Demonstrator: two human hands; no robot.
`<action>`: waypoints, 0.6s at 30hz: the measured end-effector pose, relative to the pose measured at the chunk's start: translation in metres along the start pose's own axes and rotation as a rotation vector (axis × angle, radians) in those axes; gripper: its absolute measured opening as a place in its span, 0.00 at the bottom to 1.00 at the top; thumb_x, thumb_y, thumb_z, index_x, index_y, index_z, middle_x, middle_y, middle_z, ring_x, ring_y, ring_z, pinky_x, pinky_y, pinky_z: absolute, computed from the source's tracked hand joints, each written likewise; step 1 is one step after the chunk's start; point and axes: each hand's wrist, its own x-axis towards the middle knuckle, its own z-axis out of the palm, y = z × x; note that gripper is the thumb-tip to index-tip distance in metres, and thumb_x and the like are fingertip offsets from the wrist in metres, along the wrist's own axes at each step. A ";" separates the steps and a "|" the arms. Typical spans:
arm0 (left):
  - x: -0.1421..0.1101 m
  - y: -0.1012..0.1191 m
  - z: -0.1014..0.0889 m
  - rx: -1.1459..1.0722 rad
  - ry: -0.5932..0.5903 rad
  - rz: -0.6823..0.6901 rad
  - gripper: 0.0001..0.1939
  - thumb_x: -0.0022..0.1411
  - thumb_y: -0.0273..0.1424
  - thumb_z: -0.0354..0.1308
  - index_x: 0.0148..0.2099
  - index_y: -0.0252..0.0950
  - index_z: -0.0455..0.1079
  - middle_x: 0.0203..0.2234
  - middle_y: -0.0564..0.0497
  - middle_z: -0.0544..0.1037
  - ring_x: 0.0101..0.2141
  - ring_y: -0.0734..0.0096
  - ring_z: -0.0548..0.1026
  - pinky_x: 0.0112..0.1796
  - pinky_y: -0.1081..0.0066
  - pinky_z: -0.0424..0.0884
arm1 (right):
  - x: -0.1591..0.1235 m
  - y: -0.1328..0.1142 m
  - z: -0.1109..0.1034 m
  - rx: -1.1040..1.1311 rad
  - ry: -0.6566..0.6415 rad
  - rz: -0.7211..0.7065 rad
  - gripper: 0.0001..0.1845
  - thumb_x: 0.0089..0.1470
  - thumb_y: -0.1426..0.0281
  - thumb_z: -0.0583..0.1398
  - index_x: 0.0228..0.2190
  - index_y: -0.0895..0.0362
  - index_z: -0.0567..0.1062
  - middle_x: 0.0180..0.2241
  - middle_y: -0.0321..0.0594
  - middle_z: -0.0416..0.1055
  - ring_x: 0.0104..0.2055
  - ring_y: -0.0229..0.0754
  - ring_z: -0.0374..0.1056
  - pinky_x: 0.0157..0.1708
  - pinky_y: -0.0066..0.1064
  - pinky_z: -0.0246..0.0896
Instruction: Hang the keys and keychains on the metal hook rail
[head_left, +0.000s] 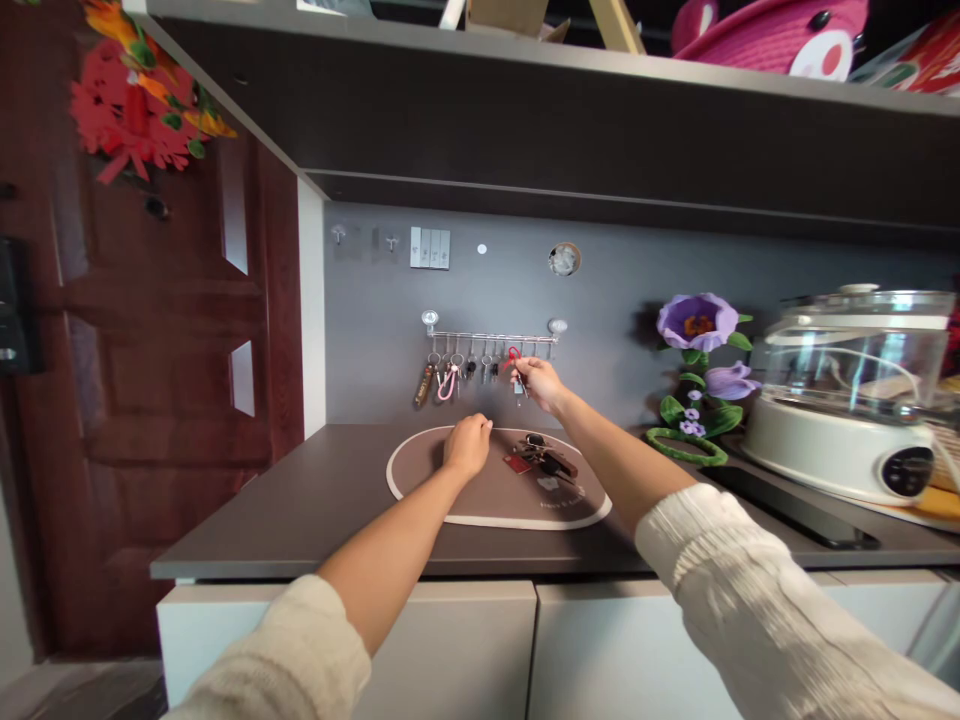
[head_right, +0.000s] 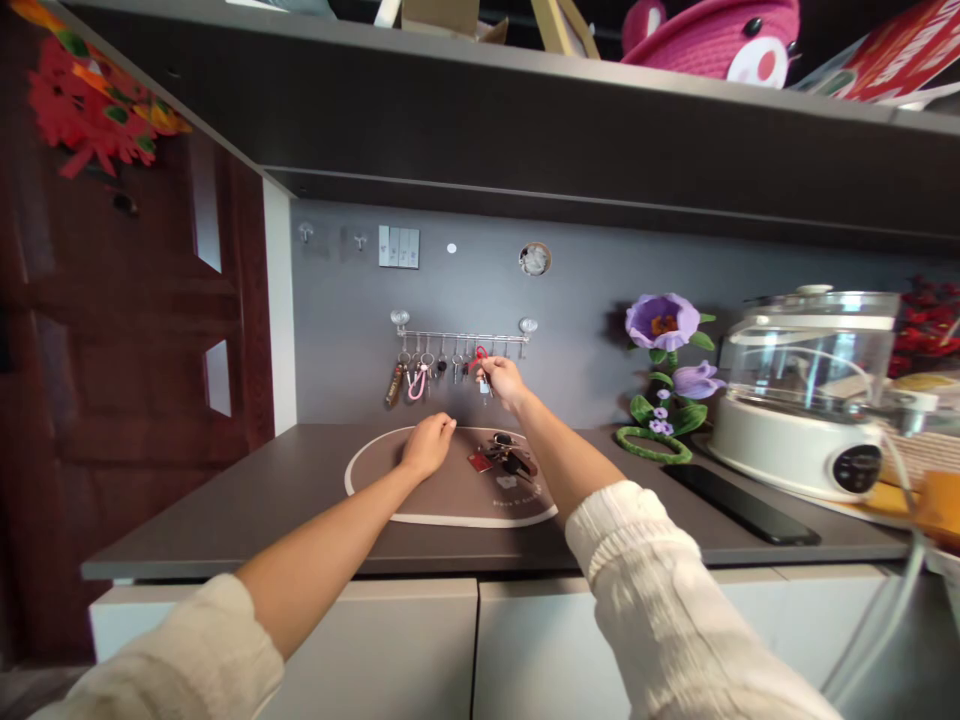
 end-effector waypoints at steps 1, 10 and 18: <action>0.000 0.000 0.000 0.015 -0.001 -0.002 0.14 0.63 0.32 0.42 0.33 0.36 0.67 0.34 0.46 0.75 0.37 0.68 0.72 0.37 0.71 0.61 | 0.002 -0.001 0.002 0.008 0.005 0.010 0.07 0.52 0.73 0.53 0.23 0.59 0.66 0.17 0.33 0.65 0.17 0.31 0.60 0.18 0.22 0.55; 0.000 -0.001 0.003 0.063 -0.007 0.012 0.15 0.64 0.32 0.41 0.35 0.36 0.68 0.35 0.45 0.76 0.38 0.66 0.72 0.37 0.70 0.62 | 0.019 0.000 0.014 0.044 -0.030 0.066 0.10 0.51 0.77 0.52 0.20 0.60 0.66 0.14 0.32 0.60 0.15 0.29 0.56 0.18 0.22 0.55; 0.001 -0.001 0.004 0.085 -0.011 0.015 0.15 0.64 0.32 0.40 0.35 0.35 0.68 0.34 0.45 0.76 0.38 0.65 0.72 0.37 0.69 0.63 | 0.025 0.011 0.011 0.013 0.026 0.141 0.09 0.50 0.73 0.55 0.20 0.59 0.65 0.12 0.33 0.61 0.16 0.30 0.58 0.18 0.22 0.57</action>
